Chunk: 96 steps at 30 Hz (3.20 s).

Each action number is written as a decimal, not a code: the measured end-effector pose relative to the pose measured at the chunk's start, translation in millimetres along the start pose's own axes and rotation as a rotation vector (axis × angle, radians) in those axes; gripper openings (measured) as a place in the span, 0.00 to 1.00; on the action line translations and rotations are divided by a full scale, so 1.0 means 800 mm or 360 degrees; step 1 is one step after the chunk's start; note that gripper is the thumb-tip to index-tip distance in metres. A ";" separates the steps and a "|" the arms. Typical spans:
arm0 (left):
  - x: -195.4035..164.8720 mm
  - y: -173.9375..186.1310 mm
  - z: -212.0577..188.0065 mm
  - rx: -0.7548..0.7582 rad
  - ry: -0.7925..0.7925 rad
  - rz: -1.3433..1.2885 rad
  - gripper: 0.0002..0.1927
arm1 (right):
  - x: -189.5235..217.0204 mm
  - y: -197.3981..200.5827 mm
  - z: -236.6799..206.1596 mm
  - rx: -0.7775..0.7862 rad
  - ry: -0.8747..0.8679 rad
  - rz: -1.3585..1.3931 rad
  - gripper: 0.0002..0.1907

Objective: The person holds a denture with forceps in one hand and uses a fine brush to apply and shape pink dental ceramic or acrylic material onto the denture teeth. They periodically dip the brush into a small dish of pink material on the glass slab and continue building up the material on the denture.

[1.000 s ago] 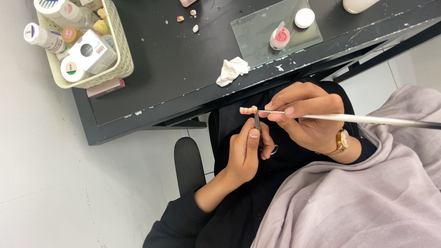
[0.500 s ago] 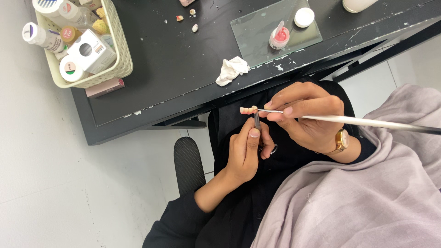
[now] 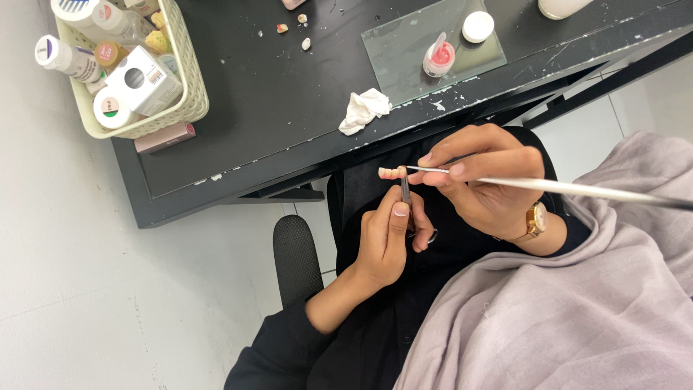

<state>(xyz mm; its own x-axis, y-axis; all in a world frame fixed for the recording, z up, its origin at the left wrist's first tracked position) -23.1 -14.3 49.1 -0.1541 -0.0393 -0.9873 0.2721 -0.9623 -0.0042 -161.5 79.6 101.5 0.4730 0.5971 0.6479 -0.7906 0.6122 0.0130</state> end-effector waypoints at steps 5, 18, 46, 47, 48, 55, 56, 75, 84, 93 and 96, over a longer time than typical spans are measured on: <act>-0.001 0.001 0.000 0.0053 0.0017 -0.0155 0.21 | 0.000 -0.001 -0.002 -0.0089 -0.0064 0.0092 0.16; 0.001 0.001 0.000 0.0015 -0.0003 -0.0037 0.22 | 0.002 0.000 0.002 0.0029 0.0008 -0.0060 0.13; -0.001 0.002 0.000 0.0013 0.0006 -0.0020 0.22 | 0.005 0.000 0.002 0.0049 0.0008 -0.0111 0.14; -0.001 0.002 0.000 0.0012 0.0001 -0.0012 0.22 | 0.005 0.000 0.002 0.0046 0.0008 -0.0104 0.14; -0.001 0.002 0.000 0.0012 -0.0003 -0.0005 0.22 | 0.005 0.000 0.002 0.0048 0.0021 -0.0098 0.13; -0.001 0.002 0.000 0.0011 -0.0012 -0.0009 0.22 | 0.003 0.001 0.004 0.0054 0.0056 -0.0071 0.14; -0.001 0.002 0.000 0.0010 -0.0007 -0.0012 0.22 | 0.003 0.001 0.004 0.0053 0.0053 -0.0076 0.14; -0.001 0.002 0.000 0.0004 -0.0006 -0.0011 0.21 | 0.005 0.001 0.003 0.0051 0.0017 -0.0089 0.14; 0.000 0.002 0.000 -0.0001 -0.0009 -0.0010 0.21 | 0.004 0.001 0.002 0.0039 0.0002 -0.0096 0.12; 0.000 0.002 0.000 -0.0004 -0.0006 -0.0037 0.21 | 0.004 0.001 0.002 0.0011 -0.0031 -0.0114 0.11; 0.000 0.002 0.000 0.0001 -0.0003 -0.0041 0.21 | 0.002 0.000 0.002 -0.0024 -0.0020 -0.0036 0.10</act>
<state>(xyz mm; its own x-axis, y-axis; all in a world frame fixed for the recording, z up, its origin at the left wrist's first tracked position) -22.9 -15.6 49.1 -0.1628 -0.0149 -0.9865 0.2676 -0.9631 -0.0297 -161.2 79.6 104.3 0.4857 0.5763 0.6572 -0.7738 0.6333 0.0165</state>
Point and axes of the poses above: each hand's wrist, its own z-axis towards the middle knuckle, its own y-axis out of the back of the hand, x = y × z, the point moved 3 cm from there along z, towards the middle knuckle, and after that the axes turned 10 degrees about z, right-handed, at the moved point
